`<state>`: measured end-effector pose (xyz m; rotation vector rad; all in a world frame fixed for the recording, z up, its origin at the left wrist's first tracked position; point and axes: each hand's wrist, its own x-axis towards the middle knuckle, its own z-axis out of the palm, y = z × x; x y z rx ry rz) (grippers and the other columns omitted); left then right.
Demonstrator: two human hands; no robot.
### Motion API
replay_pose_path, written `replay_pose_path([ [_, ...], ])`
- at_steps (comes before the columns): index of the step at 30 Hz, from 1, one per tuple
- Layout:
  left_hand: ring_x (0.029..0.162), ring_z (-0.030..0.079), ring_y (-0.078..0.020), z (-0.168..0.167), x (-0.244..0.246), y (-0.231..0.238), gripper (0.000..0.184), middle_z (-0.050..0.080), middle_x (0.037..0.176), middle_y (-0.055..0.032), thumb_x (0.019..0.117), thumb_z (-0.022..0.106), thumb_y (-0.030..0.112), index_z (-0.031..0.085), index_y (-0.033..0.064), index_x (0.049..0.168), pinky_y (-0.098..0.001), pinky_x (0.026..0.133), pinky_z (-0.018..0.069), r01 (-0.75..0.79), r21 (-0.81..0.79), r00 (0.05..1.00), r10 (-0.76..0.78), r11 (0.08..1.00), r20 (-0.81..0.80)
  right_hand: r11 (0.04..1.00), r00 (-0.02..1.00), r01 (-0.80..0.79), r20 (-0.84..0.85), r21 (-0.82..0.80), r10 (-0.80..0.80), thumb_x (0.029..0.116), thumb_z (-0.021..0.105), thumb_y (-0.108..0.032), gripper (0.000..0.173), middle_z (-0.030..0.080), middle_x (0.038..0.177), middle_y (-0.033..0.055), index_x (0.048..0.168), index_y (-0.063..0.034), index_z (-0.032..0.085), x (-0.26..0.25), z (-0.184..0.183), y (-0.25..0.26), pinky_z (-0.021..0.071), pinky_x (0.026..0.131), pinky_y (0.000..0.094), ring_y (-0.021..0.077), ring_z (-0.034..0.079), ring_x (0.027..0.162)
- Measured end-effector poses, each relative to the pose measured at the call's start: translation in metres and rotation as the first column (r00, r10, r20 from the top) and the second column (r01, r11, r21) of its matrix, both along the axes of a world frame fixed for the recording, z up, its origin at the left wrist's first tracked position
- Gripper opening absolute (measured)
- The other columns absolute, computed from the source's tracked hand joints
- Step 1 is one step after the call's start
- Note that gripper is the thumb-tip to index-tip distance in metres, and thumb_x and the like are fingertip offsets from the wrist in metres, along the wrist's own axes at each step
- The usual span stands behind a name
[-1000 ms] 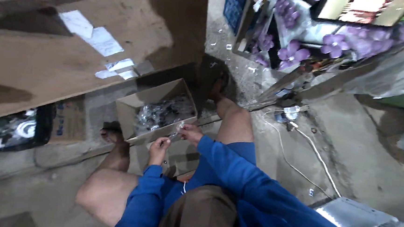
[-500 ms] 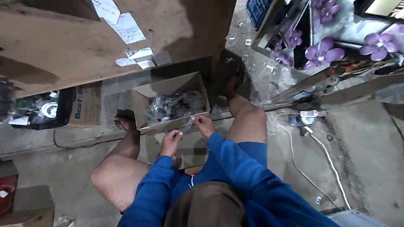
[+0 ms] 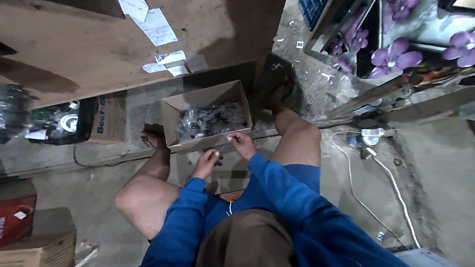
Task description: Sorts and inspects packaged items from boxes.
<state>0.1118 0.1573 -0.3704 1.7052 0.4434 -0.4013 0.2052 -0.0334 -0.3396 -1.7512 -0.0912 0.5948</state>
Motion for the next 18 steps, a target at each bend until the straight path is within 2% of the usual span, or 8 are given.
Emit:
replay_pose_path([
  [2,0.1,0.072,-0.024,-0.001,0.001,-0.002,0.04,0.071,0.119,-0.014,0.1115,0.04,0.027,0.06,0.0005,0.134,-0.0406,0.09,0.0603,-0.042,-0.15,0.998,0.047,0.988,0.032,0.995,0.993,-0.101,0.06,-0.022,0.103,0.1029,0.064,-0.024,0.024,0.072,0.11,0.0113,0.116,-0.006,0.071,-0.007,-0.002,0.005,0.0595,0.089,0.0414,0.0194,0.07,0.093],
  [4,0.101,0.071,-0.0257,0.0,0.002,-0.006,0.049,0.07,0.116,-0.0169,0.1129,0.028,0.029,0.057,-0.0031,0.135,-0.0429,0.093,0.0585,-0.099,-0.288,0.991,0.12,0.953,0.054,0.988,0.985,-0.147,0.087,-0.037,0.149,0.101,0.066,-0.024,0.022,0.07,0.115,0.0113,0.111,-0.0063,0.073,-0.016,-0.005,0.012,0.0593,0.091,0.0414,0.0198,0.069,0.097],
  [6,0.096,0.071,-0.0232,0.002,0.002,-0.012,0.051,0.072,0.108,-0.0154,0.113,0.025,0.031,0.059,-0.004,0.13,-0.0423,0.093,0.0576,-0.143,-0.341,0.984,0.17,0.929,0.051,0.988,0.986,-0.141,0.077,-0.061,0.146,0.1005,0.067,-0.026,0.023,0.068,0.117,0.0117,0.11,-0.0063,0.073,-0.023,-0.006,0.017,0.0591,0.092,0.0431,0.0214,0.069,0.1],
  [9,0.077,0.064,-0.0178,0.002,0.001,-0.019,0.037,0.067,0.088,-0.0086,0.1115,0.036,0.022,0.064,-0.0017,0.115,-0.0374,0.079,0.0566,-0.148,-0.28,0.986,0.164,0.949,0.035,0.992,0.994,-0.087,0.052,-0.094,0.092,0.101,0.067,-0.027,0.024,0.069,0.115,0.013,0.109,-0.0049,0.073,-0.026,-0.003,0.02,0.0586,0.091,0.0447,0.0229,0.069,0.098],
  [12,0.069,0.057,-0.0124,0.008,0.001,-0.025,0.03,0.062,0.087,-0.0039,0.1109,0.042,0.023,0.066,0.0038,0.11,-0.029,0.067,0.0513,-0.133,-0.153,0.991,0.131,0.979,-0.018,0.992,0.998,-0.068,0.003,-0.109,0.068,0.1027,0.065,-0.024,0.024,0.072,0.101,0.0135,0.11,-0.0026,0.071,-0.025,0.003,0.019,0.0602,0.084,0.0441,0.0229,0.071,0.086],
  [15,0.065,0.052,-0.0095,0.011,0.003,-0.029,0.03,0.058,0.083,-0.001,0.1109,0.043,0.027,0.065,0.0066,0.108,-0.0252,0.062,0.047,-0.1,-0.121,0.994,0.095,0.988,-0.045,0.987,0.999,-0.032,-0.018,-0.158,0.03,0.1026,0.064,-0.025,0.024,0.071,0.101,0.0151,0.11,-0.0038,0.072,-0.021,0.002,0.016,0.0588,0.083,0.0507,0.0271,0.07,0.088],
  [17,0.061,0.047,-0.0082,0.007,0.005,-0.028,0.029,0.051,0.073,0.0023,0.1103,0.042,0.027,0.063,0.008,0.103,-0.0243,0.06,0.0438,-0.043,-0.162,0.999,0.039,0.986,-0.03,0.982,1.0,0.018,-0.021,-0.187,-0.022,0.1031,0.063,-0.027,0.025,0.071,0.102,0.0145,0.11,-0.0045,0.072,-0.01,0.005,0.009,0.058,0.082,0.0504,0.0266,0.069,0.089],
  [18,0.06,0.046,-0.0081,0.006,0.005,-0.027,0.029,0.049,0.07,0.0029,0.1099,0.041,0.026,0.062,0.0083,0.101,-0.0244,0.059,0.0428,-0.015,-0.18,0.999,0.009,0.983,-0.033,0.979,0.998,0.05,-0.023,-0.199,-0.056,0.1027,0.063,-0.028,0.026,0.072,0.103,0.0136,0.111,-0.0047,0.072,-0.003,0.007,0.004,0.0578,0.086,0.0498,0.0256,0.07,0.092],
])
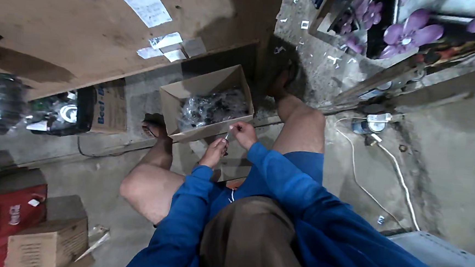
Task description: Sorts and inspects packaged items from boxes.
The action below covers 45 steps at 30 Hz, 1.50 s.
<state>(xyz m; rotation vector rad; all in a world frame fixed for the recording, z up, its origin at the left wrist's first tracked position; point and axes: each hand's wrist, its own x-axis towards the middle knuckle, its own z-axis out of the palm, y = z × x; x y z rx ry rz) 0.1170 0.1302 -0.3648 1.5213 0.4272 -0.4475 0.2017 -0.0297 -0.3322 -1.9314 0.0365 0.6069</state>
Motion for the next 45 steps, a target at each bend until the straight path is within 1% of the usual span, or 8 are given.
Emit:
replay_pose_path([
  [14,0.065,0.058,-0.0138,0.002,-0.005,0.007,0.032,0.06,0.077,-0.0037,0.1088,0.039,0.023,0.063,0.0028,0.101,-0.03,0.065,0.0533,0.13,-0.189,0.987,-0.145,0.973,-0.065,0.944,0.944,0.331,-0.009,-0.008,-0.331,0.0997,0.068,-0.024,0.021,0.073,0.103,0.0105,0.108,-0.0067,0.075,0.035,-0.001,-0.032,0.0553,0.091,0.0476,0.0225,0.069,0.098],
  [18,0.088,0.072,-0.014,0.0,-0.007,0.016,0.029,0.076,0.099,-0.0038,0.1074,0.053,0.027,0.074,0.0075,0.11,-0.0365,0.086,0.06,0.276,0.261,0.959,-0.282,0.925,-0.015,0.918,0.939,0.34,-0.118,0.205,-0.322,0.1003,0.068,-0.027,0.025,0.071,0.097,0.0089,0.112,-0.0053,0.073,0.025,0.003,-0.023,0.0567,0.075,0.0383,0.0165,0.065,0.079],
  [21,0.104,0.071,-0.0175,0.003,-0.008,0.021,0.027,0.076,0.111,-0.005,0.1012,0.064,0.035,0.078,0.0145,0.112,-0.048,0.1,0.0551,0.15,0.542,0.983,-0.185,0.827,0.01,0.859,0.966,0.185,-0.249,0.477,-0.07,0.1033,0.062,-0.024,0.023,0.065,0.085,0.0054,0.115,-0.006,0.069,-0.002,0.032,-0.01,0.0533,0.062,0.0308,0.0127,0.059,0.066],
  [25,0.088,0.069,-0.016,0.013,-0.002,0.029,0.032,0.073,0.117,-0.0069,0.1025,0.063,0.029,0.071,0.013,0.129,-0.0346,0.074,0.0578,-0.317,0.109,0.947,0.307,0.942,0.099,0.707,0.85,-0.132,-0.287,0.695,0.441,0.1019,0.063,-0.015,0.025,0.071,0.101,0.0117,0.121,0.0012,0.068,-0.037,0.028,0.011,0.0599,0.072,0.0343,0.017,0.067,0.079],
  [29,0.135,0.054,-0.0323,0.027,-0.007,0.034,0.044,0.057,0.145,-0.0157,0.1126,0.025,0.027,0.056,0.0053,0.135,-0.0495,0.112,0.0455,-0.376,-0.559,0.882,0.47,0.739,0.028,0.785,0.718,0.01,-0.551,0.62,0.426,0.1031,0.061,-0.013,0.026,0.069,0.1,0.0089,0.125,0.0002,0.062,-0.054,-0.011,0.024,0.0579,0.069,0.0297,0.0144,0.067,0.077],
  [32,0.137,0.051,-0.036,0.021,-0.014,0.032,0.042,0.052,0.149,-0.0223,0.1087,0.027,0.02,0.063,-0.0009,0.113,-0.0495,0.112,0.0437,-0.358,-0.694,0.865,0.501,0.625,0.005,0.838,0.745,0.157,-0.62,0.523,0.247,0.1034,0.061,-0.016,0.026,0.066,0.09,0.0054,0.127,-0.004,0.062,-0.043,-0.015,0.026,0.0521,0.06,0.0252,0.0108,0.06,0.067],
  [37,0.121,0.063,-0.025,0.013,-0.009,0.033,0.03,0.058,0.146,-0.0155,0.1053,0.043,0.014,0.066,-0.0011,0.116,-0.0384,0.097,0.0528,-0.336,-0.341,0.933,0.361,0.878,0.009,0.883,0.894,0.132,-0.438,0.45,0.09,0.0993,0.07,-0.02,0.027,0.068,0.091,0.0098,0.119,-0.0019,0.067,-0.023,-0.009,0.019,0.0563,0.068,0.0311,0.0145,0.063,0.071],
  [45,0.094,0.072,-0.0253,0.007,0.0,0.013,0.02,0.074,0.107,-0.0132,0.0964,0.071,0.01,0.073,0.0024,0.115,-0.0446,0.087,0.0609,-0.359,0.048,0.92,0.344,0.932,0.188,0.878,0.914,0.115,-0.396,0.464,0.089,0.0969,0.068,-0.006,0.032,0.071,0.102,0.0171,0.127,0.0009,0.061,-0.027,-0.014,0.019,0.0608,0.077,0.0381,0.0226,0.071,0.082],
])
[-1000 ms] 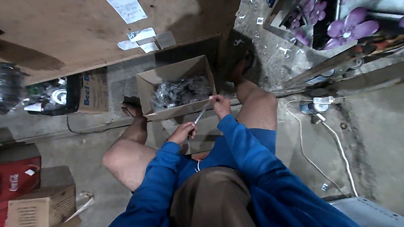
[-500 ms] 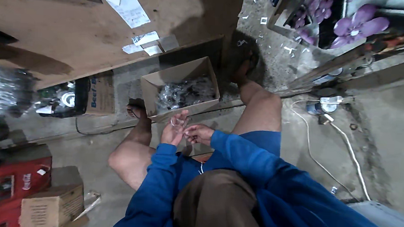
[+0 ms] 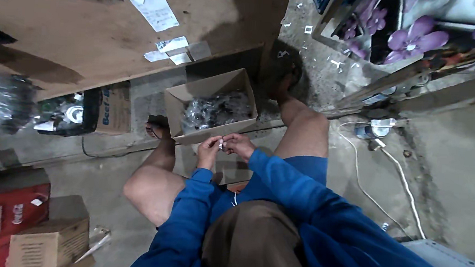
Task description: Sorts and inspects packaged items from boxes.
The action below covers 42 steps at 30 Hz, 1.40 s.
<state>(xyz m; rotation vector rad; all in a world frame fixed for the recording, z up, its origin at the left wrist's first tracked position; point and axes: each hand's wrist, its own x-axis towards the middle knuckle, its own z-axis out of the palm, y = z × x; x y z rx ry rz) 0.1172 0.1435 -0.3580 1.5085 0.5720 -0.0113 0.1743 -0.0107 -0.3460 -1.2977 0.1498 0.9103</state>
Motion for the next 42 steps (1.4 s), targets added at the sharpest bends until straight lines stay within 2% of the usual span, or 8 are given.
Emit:
replay_pose_path([
  [7,0.089,0.069,-0.0194,-0.005,0.0,0.001,0.028,0.07,0.105,-0.0093,0.1018,0.061,0.009,0.063,0.0089,0.129,-0.0388,0.081,0.0604,0.004,0.19,1.0,0.0,0.982,-0.02,0.994,0.985,-0.105,0.135,-0.015,0.106,0.0903,0.078,-0.012,0.072,0.074,0.103,0.0161,0.151,-0.008,0.039,-0.004,-0.002,0.007,0.0624,0.08,0.0412,0.0246,0.073,0.084],
  [12,0.079,0.067,-0.0189,-0.002,0.0,-0.004,0.035,0.069,0.096,-0.0086,0.0982,0.066,0.008,0.062,0.0122,0.133,-0.0355,0.07,0.0587,-0.006,0.156,0.999,0.011,0.988,-0.032,0.987,0.973,-0.091,0.199,-0.134,0.117,0.0921,0.076,-0.012,0.056,0.073,0.095,0.0128,0.141,-0.0085,0.049,-0.003,0.004,0.004,0.0616,0.077,0.04,0.0224,0.072,0.08],
  [16,0.074,0.059,-0.0169,0.0,-0.003,-0.001,0.04,0.064,0.097,-0.0084,0.0977,0.064,0.004,0.057,0.0111,0.136,-0.0315,0.065,0.0518,-0.028,-0.098,1.0,0.029,0.995,0.005,0.964,0.968,-0.007,0.239,-0.267,0.074,0.0941,0.074,-0.014,0.049,0.072,0.099,0.0123,0.138,-0.0085,0.052,0.006,0.004,-0.003,0.0606,0.079,0.0444,0.0248,0.071,0.084],
  [20,0.083,0.064,-0.0181,0.003,-0.003,-0.001,0.037,0.068,0.104,-0.0132,0.101,0.056,0.001,0.056,0.0068,0.137,-0.0324,0.071,0.054,-0.027,-0.312,0.999,0.014,0.95,-0.043,0.943,0.945,-0.038,0.295,-0.331,0.142,0.0954,0.073,-0.014,0.031,0.071,0.105,0.0153,0.123,-0.0047,0.061,0.008,-0.001,-0.004,0.0597,0.084,0.0484,0.0268,0.07,0.089],
  [22,0.086,0.065,-0.0195,-0.001,-0.003,0.001,0.034,0.069,0.108,-0.0152,0.1022,0.056,0.004,0.058,0.005,0.136,-0.0327,0.072,0.0537,-0.042,-0.31,0.998,0.027,0.95,-0.055,0.939,0.919,-0.087,0.337,-0.334,0.205,0.0942,0.073,-0.013,0.021,0.07,0.113,0.0139,0.114,-0.0056,0.069,0.007,-0.003,-0.003,0.0597,0.088,0.0469,0.0247,0.07,0.094],
  [26,0.09,0.064,-0.0205,-0.005,-0.004,0.003,0.026,0.069,0.113,-0.0143,0.1034,0.056,0.008,0.065,0.003,0.128,-0.0356,0.078,0.0546,-0.083,-0.299,0.995,0.064,0.951,-0.073,0.954,0.902,-0.138,0.365,-0.265,0.232,0.0935,0.074,-0.021,0.027,0.063,0.129,0.0141,0.117,-0.0084,0.072,0.003,-0.001,-0.003,0.0577,0.094,0.0457,0.0258,0.066,0.108],
  [31,0.087,0.064,-0.0187,-0.001,-0.004,0.0,0.023,0.069,0.109,-0.0138,0.1025,0.056,0.005,0.067,-0.0005,0.122,-0.0341,0.077,0.0546,-0.034,-0.274,0.997,0.013,0.961,-0.078,0.946,0.862,-0.028,0.472,-0.323,0.187,0.0954,0.074,-0.022,0.019,0.066,0.119,0.0128,0.107,-0.007,0.075,0.002,0.001,-0.003,0.056,0.097,0.0446,0.0242,0.065,0.11],
  [42,0.073,0.058,-0.0159,-0.001,-0.003,-0.004,0.018,0.063,0.094,-0.0079,0.098,0.046,0.007,0.062,0.0028,0.103,-0.0305,0.063,0.0507,0.008,-0.236,0.965,-0.069,0.972,-0.252,0.914,0.821,0.019,0.528,-0.404,0.217,0.0997,0.068,-0.021,0.017,0.064,0.124,0.0145,0.106,-0.0051,0.072,0.004,0.007,-0.004,0.0528,0.101,0.05,0.0306,0.06,0.119],
])
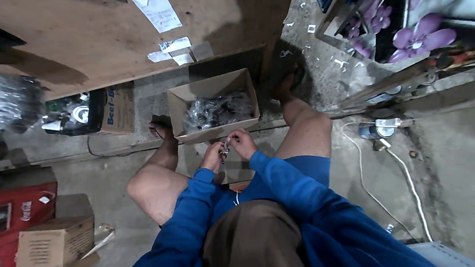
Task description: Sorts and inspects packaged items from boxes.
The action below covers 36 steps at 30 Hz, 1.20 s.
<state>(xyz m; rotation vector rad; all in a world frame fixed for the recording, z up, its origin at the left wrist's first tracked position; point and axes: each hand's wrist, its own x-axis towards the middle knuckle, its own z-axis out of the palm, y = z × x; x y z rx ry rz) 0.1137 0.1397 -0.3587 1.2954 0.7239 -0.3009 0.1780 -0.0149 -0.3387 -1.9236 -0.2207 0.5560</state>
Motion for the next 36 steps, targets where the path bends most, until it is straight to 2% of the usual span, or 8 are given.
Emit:
replay_pose_path([
  [4,0.071,0.059,-0.0154,0.003,-0.001,0.001,0.025,0.064,0.087,-0.0065,0.1035,0.039,0.011,0.062,0.0031,0.101,-0.0296,0.063,0.0506,0.01,-0.014,1.0,-0.01,1.0,-0.019,0.999,0.999,0.036,0.023,-0.037,-0.035,0.1006,0.066,-0.021,0.018,0.064,0.126,0.0137,0.106,-0.0061,0.073,0.001,0.003,0.0,0.0516,0.103,0.0509,0.0308,0.059,0.121],
  [9,0.078,0.06,-0.0166,-0.001,-0.002,0.002,0.025,0.065,0.092,-0.0071,0.0997,0.039,0.009,0.063,0.0033,0.097,-0.0312,0.067,0.0497,0.047,-0.029,0.999,-0.048,0.998,-0.016,0.993,0.994,0.112,0.013,-0.048,-0.112,0.102,0.064,-0.022,0.02,0.063,0.128,0.0166,0.109,-0.0051,0.072,0.006,0.007,-0.005,0.053,0.099,0.0525,0.0334,0.06,0.119],
  [15,0.077,0.06,-0.0165,-0.002,-0.003,0.002,0.025,0.066,0.091,-0.0074,0.1007,0.038,0.008,0.062,0.0033,0.095,-0.0304,0.065,0.0491,0.049,-0.042,0.998,-0.05,0.998,-0.04,0.985,0.986,0.168,-0.008,-0.046,-0.169,0.1033,0.062,-0.022,0.021,0.062,0.13,0.0177,0.111,-0.0048,0.071,0.011,0.01,-0.011,0.0535,0.096,0.0542,0.0345,0.062,0.116],
  [18,0.076,0.059,-0.0166,-0.002,-0.003,0.002,0.023,0.065,0.09,-0.008,0.0987,0.041,0.007,0.063,0.0022,0.096,-0.0307,0.065,0.0489,0.058,-0.051,0.998,-0.06,0.997,-0.026,0.978,0.978,0.207,-0.008,-0.026,-0.207,0.1011,0.065,-0.022,0.019,0.064,0.125,0.015,0.106,-0.0057,0.072,0.016,0.002,-0.012,0.054,0.096,0.0515,0.0313,0.062,0.115],
  [20,0.074,0.06,-0.0162,-0.001,-0.003,0.001,0.026,0.066,0.087,-0.0076,0.1018,0.041,0.009,0.065,0.0009,0.099,-0.0295,0.063,0.0493,0.067,-0.053,0.997,-0.068,0.996,-0.028,0.976,0.977,0.214,0.015,-0.023,-0.214,0.1003,0.065,-0.02,0.018,0.065,0.124,0.0154,0.106,-0.005,0.072,0.017,-0.001,-0.013,0.0542,0.096,0.0517,0.0316,0.062,0.115],
  [29,0.073,0.06,-0.0148,-0.007,-0.004,0.002,0.021,0.065,0.095,-0.0086,0.1034,0.043,0.011,0.062,0.0032,0.102,-0.0268,0.059,0.0474,0.075,-0.044,0.996,-0.077,0.996,-0.043,0.974,0.974,0.225,-0.016,-0.013,-0.225,0.1009,0.063,-0.021,0.019,0.064,0.125,0.0156,0.108,-0.0052,0.071,0.019,0.003,-0.016,0.054,0.095,0.0525,0.0313,0.063,0.114],
  [33,0.072,0.059,-0.0143,-0.004,-0.004,0.002,0.021,0.064,0.088,-0.0068,0.1032,0.041,0.011,0.061,0.0048,0.097,-0.026,0.058,0.0467,0.073,-0.043,0.996,-0.075,0.996,-0.054,0.966,0.966,0.258,0.008,-0.01,-0.258,0.0998,0.063,-0.021,0.018,0.065,0.123,0.0144,0.105,-0.0064,0.073,0.02,0.002,-0.017,0.0538,0.094,0.0524,0.0311,0.062,0.114],
  [36,0.069,0.059,-0.0137,-0.004,-0.004,0.003,0.022,0.063,0.082,-0.0052,0.103,0.041,0.011,0.061,0.0037,0.099,-0.026,0.058,0.0472,0.08,-0.053,0.995,-0.083,0.995,-0.062,0.959,0.959,0.282,-0.005,-0.024,-0.282,0.099,0.064,-0.022,0.018,0.065,0.124,0.0141,0.105,-0.007,0.072,0.027,0.001,-0.019,0.0536,0.096,0.0498,0.0293,0.062,0.116],
])
